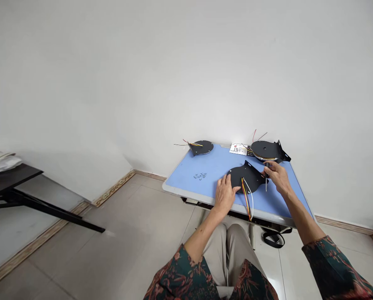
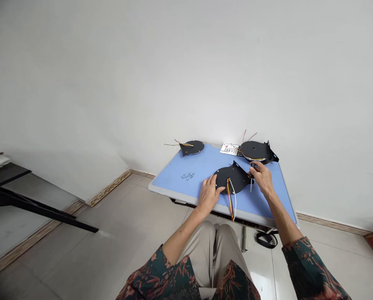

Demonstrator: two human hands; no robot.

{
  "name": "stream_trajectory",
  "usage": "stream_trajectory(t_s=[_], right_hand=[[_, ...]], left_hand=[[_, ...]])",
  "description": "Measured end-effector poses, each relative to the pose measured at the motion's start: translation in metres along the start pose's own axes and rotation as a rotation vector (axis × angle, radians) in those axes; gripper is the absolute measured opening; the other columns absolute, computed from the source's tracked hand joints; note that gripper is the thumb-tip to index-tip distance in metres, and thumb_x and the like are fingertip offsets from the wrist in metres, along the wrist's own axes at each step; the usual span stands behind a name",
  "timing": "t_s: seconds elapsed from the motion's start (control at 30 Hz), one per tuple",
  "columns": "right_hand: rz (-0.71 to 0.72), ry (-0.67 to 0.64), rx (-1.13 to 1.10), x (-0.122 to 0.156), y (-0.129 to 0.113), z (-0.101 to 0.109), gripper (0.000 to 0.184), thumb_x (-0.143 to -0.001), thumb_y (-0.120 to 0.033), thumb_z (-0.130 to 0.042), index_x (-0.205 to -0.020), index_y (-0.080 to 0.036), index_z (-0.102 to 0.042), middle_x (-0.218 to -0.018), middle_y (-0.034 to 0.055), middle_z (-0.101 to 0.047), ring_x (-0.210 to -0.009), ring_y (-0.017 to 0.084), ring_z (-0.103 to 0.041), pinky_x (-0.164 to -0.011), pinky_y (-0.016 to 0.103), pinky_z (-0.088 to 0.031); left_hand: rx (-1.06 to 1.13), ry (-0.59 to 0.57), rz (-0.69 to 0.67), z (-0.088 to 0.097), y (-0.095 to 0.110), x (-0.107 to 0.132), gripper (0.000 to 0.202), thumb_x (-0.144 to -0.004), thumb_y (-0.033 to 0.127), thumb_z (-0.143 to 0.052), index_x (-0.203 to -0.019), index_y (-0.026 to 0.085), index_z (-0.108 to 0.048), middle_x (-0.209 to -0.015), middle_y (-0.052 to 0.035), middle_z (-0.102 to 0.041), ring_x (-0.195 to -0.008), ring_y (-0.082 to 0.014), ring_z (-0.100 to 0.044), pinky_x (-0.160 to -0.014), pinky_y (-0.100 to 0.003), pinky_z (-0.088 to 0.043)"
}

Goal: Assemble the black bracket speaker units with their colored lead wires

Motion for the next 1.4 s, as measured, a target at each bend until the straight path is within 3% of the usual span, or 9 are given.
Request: stream_trajectory(t_s=[0.1,0.23,0.37,0.53,0.67,0.83,1.03,1.4], right_hand=[[-0.088,0.03,0.029,0.016,-0.003,0.012,0.038,-0.072,-0.036,-0.06,-0.105,-0.018,-0.07,-0.071,0.0042,-0.073,-0.075,0.024,-0.072,-0.07,0.036,-0.057],[-0.167,-0.036,0.0,0.025,-0.019,0.024,0.032,-0.068,-0.03,-0.065,-0.098,-0.018,-0.07,-0.063,0.0028,-0.069,-0.061,0.022,-0.07,-0.062,0.035,-0.058],[-0.039,0.054,-0.11,0.012,-0.047,0.028,0.033,-0.072,-0.032,-0.066,-0.103,-0.019,-0.067,-0.064,0.0006,-0.068,-0.06,0.019,-0.068,-0.062,0.033,-0.058],[0.256,0.189,-0.153,-0.02,-0.064,-0.008,0.035,-0.082,-0.039,-0.064,-0.112,-0.021,-0.061,-0.076,0.0019,-0.072,-0.071,0.021,-0.071,-0.073,0.035,-0.057],[0.387,0.142,-0.075,-0.04,-0.058,-0.047,0.03,-0.086,-0.037,-0.061,-0.112,-0.022,-0.061,-0.086,0.004,-0.075,-0.077,0.021,-0.071,-0.079,0.035,-0.055],[0.423,0.043,-0.034,-0.049,-0.051,-0.065,0.024,-0.088,-0.032,-0.06,-0.111,-0.024,-0.06,-0.088,0.0029,-0.075,-0.079,0.02,-0.072,-0.08,0.033,-0.054],[0.407,0.033,-0.047,-0.048,-0.049,-0.065,0.023,-0.087,-0.031,-0.061,-0.109,-0.024,-0.059,-0.088,0.0027,-0.076,-0.078,0.02,-0.072,-0.08,0.033,-0.055],[0.446,0.025,-0.002,-0.046,-0.049,-0.067,0.023,-0.088,-0.03,-0.062,-0.11,-0.023,-0.06,-0.088,0.0042,-0.076,-0.081,0.023,-0.074,-0.083,0.035,-0.055]], left_hand=[[0.072,-0.082,-0.055,-0.001,-0.007,-0.023,0.048,-0.097,0.028,-0.06,-0.142,0.013,-0.051,-0.145,-0.0192,-0.058,-0.135,-0.0293,-0.053,-0.113,-0.046,-0.044],[0.176,-0.199,-0.069,-0.002,-0.019,-0.05,0.046,-0.094,0.019,-0.06,-0.139,0.017,-0.057,-0.141,-0.0139,-0.063,-0.13,-0.0265,-0.058,-0.113,-0.042,-0.044],[0.235,-0.22,-0.029,-0.005,-0.028,-0.073,0.041,-0.094,0.019,-0.06,-0.134,0.017,-0.062,-0.131,-0.013,-0.07,-0.12,-0.0251,-0.065,-0.109,-0.04,-0.048],[0.244,-0.118,0.01,-0.013,-0.02,-0.105,0.033,-0.092,0.011,-0.059,-0.123,0.017,-0.068,-0.123,-0.0116,-0.073,-0.112,-0.0226,-0.069,-0.106,-0.039,-0.05],[0.286,-0.089,0.042,-0.024,-0.008,-0.122,0.039,-0.088,-0.002,-0.051,-0.118,0.016,-0.068,-0.119,-0.0101,-0.074,-0.113,-0.0199,-0.069,-0.104,-0.035,-0.051],[0.321,-0.143,0.055,-0.036,-0.008,-0.121,0.036,-0.09,-0.001,-0.049,-0.115,0.019,-0.066,-0.107,-0.0074,-0.077,-0.104,-0.0186,-0.072,-0.097,-0.033,-0.054],[0.305,-0.158,-0.015,-0.037,-0.006,-0.115,0.033,-0.09,-0.001,-0.047,-0.106,0.022,-0.064,-0.108,-0.0058,-0.076,-0.105,-0.0184,-0.071,-0.096,-0.033,-0.054],[0.224,-0.174,-0.068,-0.034,-0.002,-0.115,0.034,-0.091,0.0,-0.044,-0.111,0.02,-0.062,-0.11,-0.0084,-0.076,-0.108,-0.0212,-0.07,-0.096,-0.034,-0.053]])
Point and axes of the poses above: each hand's wrist, its own x-axis away from the middle knuckle, its own z-axis out of the back of the hand, y = z × x, the point moved 4 cm from there along -x, towards the middle knuckle
